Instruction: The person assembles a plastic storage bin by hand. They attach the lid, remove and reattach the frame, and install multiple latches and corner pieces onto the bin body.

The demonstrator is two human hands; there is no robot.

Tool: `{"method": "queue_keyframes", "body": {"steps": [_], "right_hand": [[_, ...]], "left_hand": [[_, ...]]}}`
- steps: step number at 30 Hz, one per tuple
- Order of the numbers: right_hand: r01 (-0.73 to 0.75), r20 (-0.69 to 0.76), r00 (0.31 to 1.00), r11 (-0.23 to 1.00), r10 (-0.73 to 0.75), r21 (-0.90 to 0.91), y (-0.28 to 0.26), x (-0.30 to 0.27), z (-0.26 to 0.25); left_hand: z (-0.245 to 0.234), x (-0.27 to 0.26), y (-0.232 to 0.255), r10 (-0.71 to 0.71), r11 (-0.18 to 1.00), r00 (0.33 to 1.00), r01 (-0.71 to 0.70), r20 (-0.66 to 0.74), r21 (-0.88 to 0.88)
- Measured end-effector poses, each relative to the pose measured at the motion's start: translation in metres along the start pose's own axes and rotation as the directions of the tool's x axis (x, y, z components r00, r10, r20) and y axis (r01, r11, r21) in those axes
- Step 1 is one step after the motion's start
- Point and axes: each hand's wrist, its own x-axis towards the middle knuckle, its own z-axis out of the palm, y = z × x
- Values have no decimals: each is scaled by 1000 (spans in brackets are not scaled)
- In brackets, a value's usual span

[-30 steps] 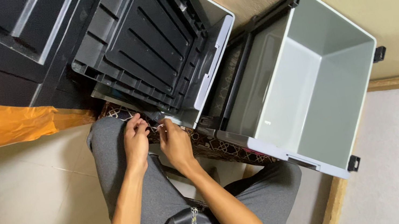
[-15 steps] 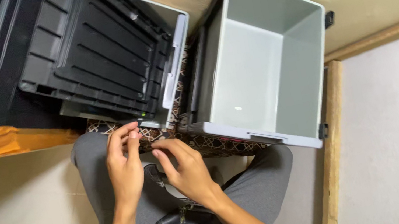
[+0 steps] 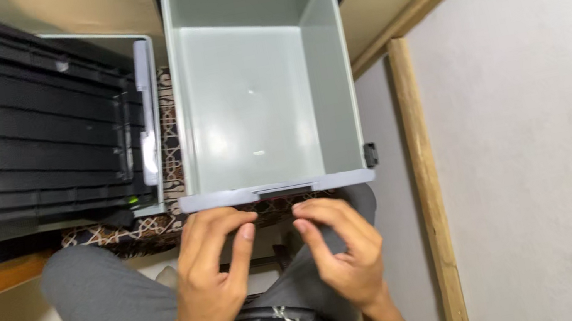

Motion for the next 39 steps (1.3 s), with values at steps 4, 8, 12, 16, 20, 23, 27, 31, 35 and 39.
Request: {"method": "queue_keyframes", "body": {"steps": [4,8,12,16,20,23,27,31,35,39], "right_hand": [[-80,-98,992,997,78,-12,33,-1,-36],[-181,-174,966,981,189,64,73,-3,-67],[-193,-147,965,968,217,161,112,5,-90],[-285,33,958,932,285,226,142,17,-101],[-287,192,952,916,240,282,163,29,-100],[-282,254,944,914,210,292,173,31,-98],[-338,294,923,890,249,306,181,27,-93],[-315,267,934,902,238,297,181,23,-88],[-320,261,932,910,253,262,176,21,-88],[-302,242,939,925,245,231,171,20,-84]], "left_hand": [[31,17,16,75,997,985,-78,153,13],[57,32,28,148,983,945,-173,293,60],[89,51,32,172,971,903,-223,393,88],[121,71,28,170,959,872,-254,460,127],[143,88,20,152,958,849,-252,506,134],[151,95,14,57,967,828,-185,558,175],[158,96,9,-128,955,775,-71,619,286],[161,98,4,-92,957,779,-104,621,272],[162,100,4,-112,952,755,-104,646,287],[162,101,3,-143,954,738,-75,659,290]]}}
